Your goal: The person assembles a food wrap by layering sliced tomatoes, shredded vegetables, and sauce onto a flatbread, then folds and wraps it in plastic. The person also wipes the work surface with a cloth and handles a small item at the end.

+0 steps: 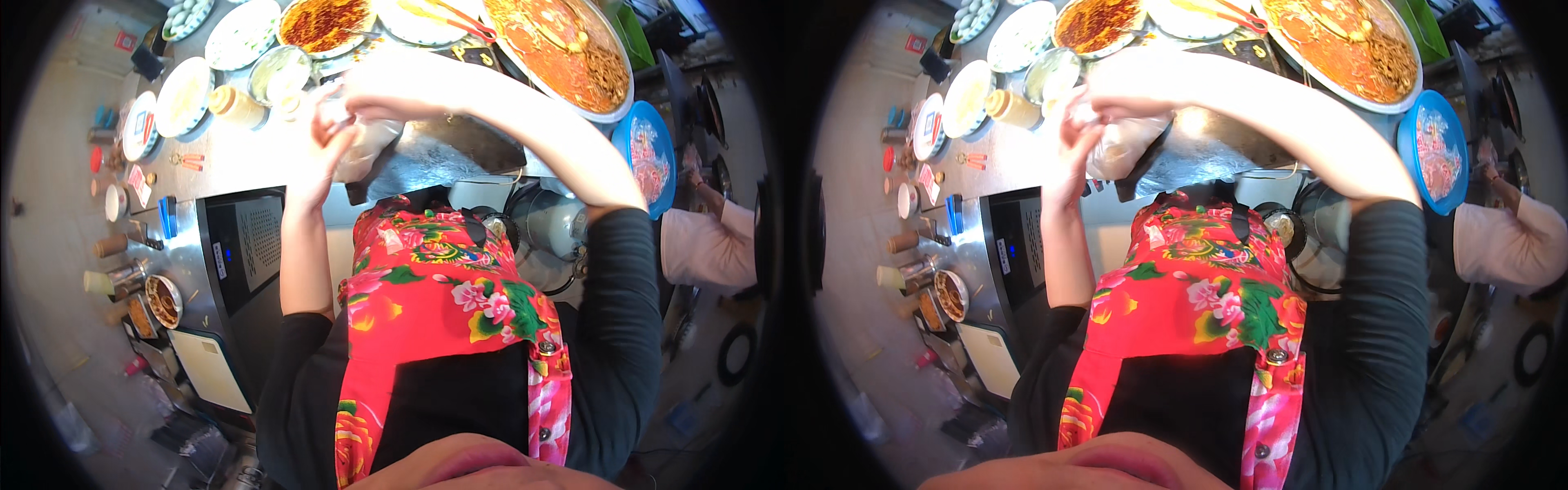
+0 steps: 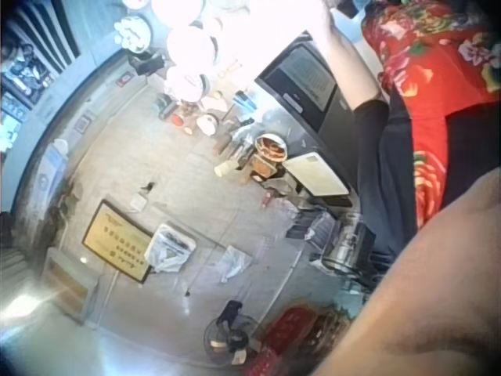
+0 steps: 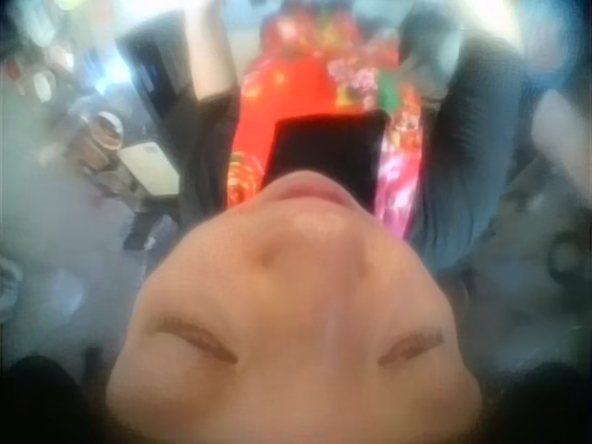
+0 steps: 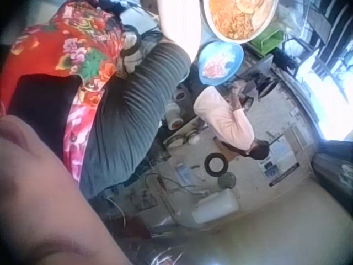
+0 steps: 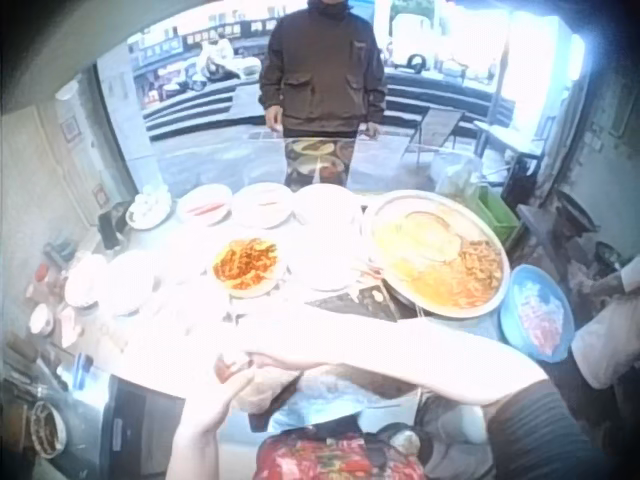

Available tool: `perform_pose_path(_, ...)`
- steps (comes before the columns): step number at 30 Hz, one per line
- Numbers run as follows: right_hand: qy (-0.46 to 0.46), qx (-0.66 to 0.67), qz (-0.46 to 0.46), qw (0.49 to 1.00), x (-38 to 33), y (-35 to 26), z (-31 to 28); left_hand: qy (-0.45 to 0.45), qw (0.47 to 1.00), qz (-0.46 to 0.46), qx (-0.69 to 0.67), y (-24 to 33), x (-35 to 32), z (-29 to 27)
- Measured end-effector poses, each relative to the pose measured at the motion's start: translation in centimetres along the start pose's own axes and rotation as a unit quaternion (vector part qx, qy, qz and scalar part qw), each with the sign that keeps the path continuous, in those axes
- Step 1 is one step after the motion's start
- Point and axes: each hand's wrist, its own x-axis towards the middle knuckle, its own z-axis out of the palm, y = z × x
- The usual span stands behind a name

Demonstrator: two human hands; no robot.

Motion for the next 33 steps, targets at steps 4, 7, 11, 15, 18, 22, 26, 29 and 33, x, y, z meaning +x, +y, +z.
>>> perform_pose_path(4, 0.202, 0.086, -0.002, 0.976, 1.8, 0.6, 0.8, -0.024, 0.998, 0.009, -0.055, 0.1, 2.8, 3.3)
perform_pose_path(7, 0.394, 0.034, 0.019, 0.918, -1.7, -0.6, -0.3, 0.007, 0.977, -0.065, -0.201, 4.3, 3.6, 2.2)
perform_pose_path(11, 0.344, 0.129, 0.155, 0.917, -13.7, -4.5, -2.0, -0.044, 0.992, -0.011, -0.121, 12.9, 8.8, 2.1)
perform_pose_path(15, 0.11, 0.333, 0.34, 0.872, -25.1, -8.5, 1.0, -0.084, 0.996, -0.017, -0.036, 23.0, 15.7, 4.4)
perform_pose_path(18, 0.167, 0.146, 0.506, 0.833, -30.6, -9.7, 4.9, -0.043, 0.994, -0.013, 0.103, 30.0, 21.3, 5.6)
perform_pose_path(22, 0.268, 0.158, 0.615, 0.724, -34.1, -10.8, 8.6, -0.019, 0.943, 0.045, 0.329, 37.3, 26.6, 4.8)
perform_pose_path(26, 0.283, 0.071, 0.628, 0.721, -33.9, -11.4, 9.1, 0.031, 0.963, 0.164, 0.21, 38.7, 32.6, 6.0)
perform_pose_path(29, 0.254, -0.021, 0.604, 0.755, -32.8, -11.7, 8.3, 0.001, 0.97, 0.186, 0.157, 38.5, 35.4, 6.3)
perform_pose_path(33, 0.248, -0.055, 0.569, 0.782, -31.5, -11.6, 7.0, -0.039, 0.975, 0.19, 0.108, 38.5, 38.4, 6.3)
